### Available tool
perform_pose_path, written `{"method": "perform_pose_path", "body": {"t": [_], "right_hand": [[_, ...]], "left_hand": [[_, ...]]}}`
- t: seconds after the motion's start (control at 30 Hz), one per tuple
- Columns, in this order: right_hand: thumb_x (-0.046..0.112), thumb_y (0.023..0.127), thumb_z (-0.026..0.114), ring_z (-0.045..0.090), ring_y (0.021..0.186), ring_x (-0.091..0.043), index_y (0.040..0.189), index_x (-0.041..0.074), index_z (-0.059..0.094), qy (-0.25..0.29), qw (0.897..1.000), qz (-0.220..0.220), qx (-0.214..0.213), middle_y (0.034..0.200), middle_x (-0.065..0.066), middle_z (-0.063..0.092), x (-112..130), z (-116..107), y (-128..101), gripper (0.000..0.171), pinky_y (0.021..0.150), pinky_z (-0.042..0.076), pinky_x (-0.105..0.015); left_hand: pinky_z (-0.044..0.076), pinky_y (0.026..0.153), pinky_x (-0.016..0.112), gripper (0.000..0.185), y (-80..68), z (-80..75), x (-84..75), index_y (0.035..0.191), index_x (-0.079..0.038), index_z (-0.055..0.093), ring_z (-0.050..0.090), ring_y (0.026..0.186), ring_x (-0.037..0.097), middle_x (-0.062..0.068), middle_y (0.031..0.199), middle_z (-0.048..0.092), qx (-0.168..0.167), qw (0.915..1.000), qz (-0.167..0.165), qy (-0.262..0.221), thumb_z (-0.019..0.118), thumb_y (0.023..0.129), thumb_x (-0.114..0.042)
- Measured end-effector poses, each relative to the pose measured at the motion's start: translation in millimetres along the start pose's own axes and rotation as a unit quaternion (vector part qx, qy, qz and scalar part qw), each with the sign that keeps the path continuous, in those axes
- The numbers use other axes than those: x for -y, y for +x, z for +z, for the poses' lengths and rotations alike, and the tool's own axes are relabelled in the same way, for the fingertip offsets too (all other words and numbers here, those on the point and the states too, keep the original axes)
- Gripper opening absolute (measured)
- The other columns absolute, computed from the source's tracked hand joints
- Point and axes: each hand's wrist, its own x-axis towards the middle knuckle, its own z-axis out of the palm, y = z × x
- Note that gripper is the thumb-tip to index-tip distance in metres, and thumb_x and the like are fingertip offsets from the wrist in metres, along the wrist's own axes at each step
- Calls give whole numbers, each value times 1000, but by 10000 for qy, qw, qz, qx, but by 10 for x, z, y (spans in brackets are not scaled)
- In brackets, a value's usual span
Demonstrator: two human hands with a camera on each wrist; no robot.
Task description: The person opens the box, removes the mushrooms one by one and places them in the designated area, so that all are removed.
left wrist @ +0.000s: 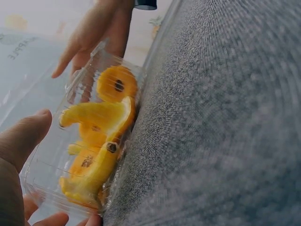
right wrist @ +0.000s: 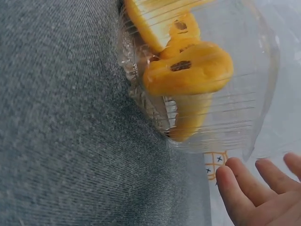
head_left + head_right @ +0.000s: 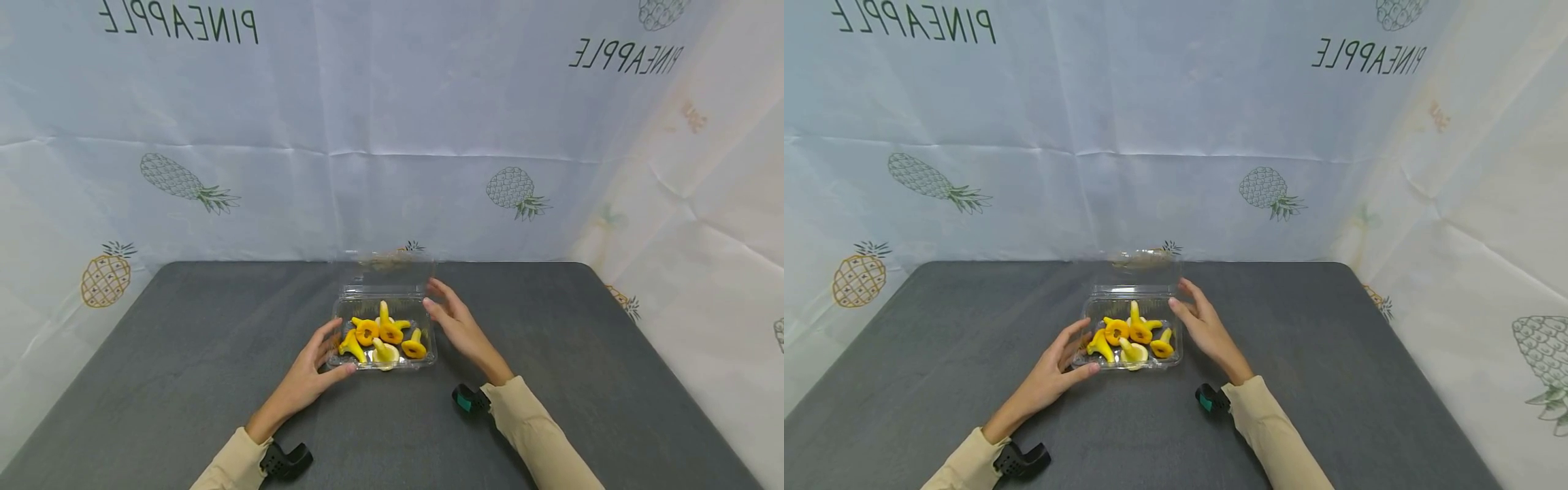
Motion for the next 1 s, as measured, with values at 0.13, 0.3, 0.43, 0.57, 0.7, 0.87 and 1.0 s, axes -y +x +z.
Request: {"method": "perform_pose_path", "body": {"t": [0.13,0.3,0.43,0.57,0.7,0.87,1.0], "right_hand": [[36,105,48,46,140,-37,160,13,16,-68,9997,238,29,163,-13,25,-7,15,33,67,112,41,-56],[38,106,46,44,140,-39,159,12,19,-325,9985,425,126,164,-14,23,-45,4,58,66,113,38,-60],[43,105,45,42,141,-42,158,13,23,-574,9964,590,224,163,-17,23,-69,-3,60,65,113,38,-62],[43,104,48,39,142,-43,156,12,29,-755,9954,569,146,162,-18,25,-75,3,56,64,113,37,-62],[36,102,56,40,141,-42,152,9,38,-935,9952,252,-111,157,-16,33,-49,8,33,60,114,38,-59],[27,98,63,44,138,-39,146,7,47,-1185,9921,-315,-271,152,-16,41,29,22,-19,54,112,41,-57],[22,96,67,46,137,-38,142,5,52,-1350,9880,-705,-272,151,-17,44,90,44,-54,51,110,43,-58]], "left_hand": [[31,118,60,83,7,7,4,158,-15,19,27,149,41,15,165,18,-22,10000,-48,49,70,93,-22],[32,117,59,83,11,12,6,158,-14,20,28,149,41,15,165,19,-51,9999,8,99,71,93,-21],[32,117,59,83,5,13,-1,158,-13,20,29,148,42,16,165,19,-55,10000,45,62,71,93,-20],[31,117,60,82,1,12,-9,158,-13,19,28,148,42,16,165,19,-27,10000,49,12,70,94,-19],[31,118,59,82,-1,9,-12,158,-13,19,28,148,42,16,165,19,-14,10000,51,-13,70,94,-19],[32,118,59,83,-7,1,-9,159,-15,18,28,148,42,15,165,17,33,10000,-24,-1,69,94,-22],[32,117,60,83,-10,-3,-12,159,-15,18,28,148,42,15,165,17,49,10000,-48,-7,69,94,-23]]}}
